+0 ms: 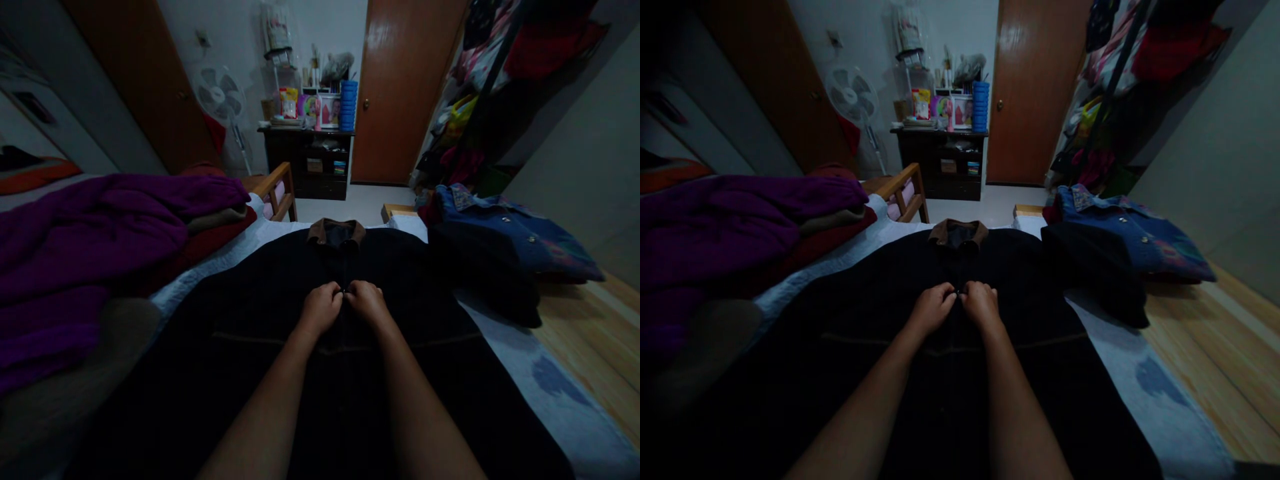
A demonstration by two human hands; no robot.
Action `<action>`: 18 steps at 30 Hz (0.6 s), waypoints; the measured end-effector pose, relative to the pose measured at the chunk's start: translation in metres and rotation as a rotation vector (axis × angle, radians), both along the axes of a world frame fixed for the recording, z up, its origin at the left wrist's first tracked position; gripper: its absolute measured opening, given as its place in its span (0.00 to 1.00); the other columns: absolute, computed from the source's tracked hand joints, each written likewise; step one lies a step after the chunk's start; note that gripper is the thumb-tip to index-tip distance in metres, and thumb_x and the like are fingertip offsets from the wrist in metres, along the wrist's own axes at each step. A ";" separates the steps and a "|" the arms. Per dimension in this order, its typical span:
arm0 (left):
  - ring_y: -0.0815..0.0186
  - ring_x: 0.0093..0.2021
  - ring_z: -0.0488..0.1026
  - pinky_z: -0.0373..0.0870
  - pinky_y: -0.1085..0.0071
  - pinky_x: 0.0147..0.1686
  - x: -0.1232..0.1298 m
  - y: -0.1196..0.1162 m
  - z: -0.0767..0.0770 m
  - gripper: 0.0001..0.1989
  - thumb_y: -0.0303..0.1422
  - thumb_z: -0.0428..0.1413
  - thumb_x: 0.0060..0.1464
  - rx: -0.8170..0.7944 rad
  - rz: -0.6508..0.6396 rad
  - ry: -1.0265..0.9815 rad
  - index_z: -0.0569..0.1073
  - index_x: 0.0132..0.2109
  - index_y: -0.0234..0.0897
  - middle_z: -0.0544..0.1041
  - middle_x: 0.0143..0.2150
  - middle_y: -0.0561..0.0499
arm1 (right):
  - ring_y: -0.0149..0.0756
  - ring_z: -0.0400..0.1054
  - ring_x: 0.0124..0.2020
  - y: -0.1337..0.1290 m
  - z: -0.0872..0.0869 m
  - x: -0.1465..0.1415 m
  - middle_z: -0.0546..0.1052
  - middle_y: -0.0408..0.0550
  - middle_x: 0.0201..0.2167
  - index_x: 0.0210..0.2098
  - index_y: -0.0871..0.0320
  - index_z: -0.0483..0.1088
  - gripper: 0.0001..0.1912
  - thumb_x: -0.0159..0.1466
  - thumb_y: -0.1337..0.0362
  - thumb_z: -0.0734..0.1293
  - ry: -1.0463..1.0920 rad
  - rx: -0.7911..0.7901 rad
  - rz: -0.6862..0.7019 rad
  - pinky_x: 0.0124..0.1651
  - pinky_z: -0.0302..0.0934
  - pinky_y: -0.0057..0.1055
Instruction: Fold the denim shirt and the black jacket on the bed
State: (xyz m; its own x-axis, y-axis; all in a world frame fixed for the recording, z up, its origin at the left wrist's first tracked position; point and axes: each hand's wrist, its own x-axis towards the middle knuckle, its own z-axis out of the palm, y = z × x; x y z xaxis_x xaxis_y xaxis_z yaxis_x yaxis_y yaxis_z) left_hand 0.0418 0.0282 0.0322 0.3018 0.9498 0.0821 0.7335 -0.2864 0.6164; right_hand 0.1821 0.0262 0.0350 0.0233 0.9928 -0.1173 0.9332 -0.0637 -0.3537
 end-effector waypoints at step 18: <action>0.63 0.35 0.72 0.60 0.71 0.34 0.006 -0.012 0.006 0.06 0.33 0.51 0.57 0.190 0.040 0.180 0.72 0.36 0.40 0.76 0.35 0.49 | 0.33 0.66 0.36 0.008 -0.009 0.011 0.75 0.47 0.34 0.32 0.58 0.69 0.08 0.64 0.65 0.59 0.330 0.031 -0.014 0.37 0.53 0.27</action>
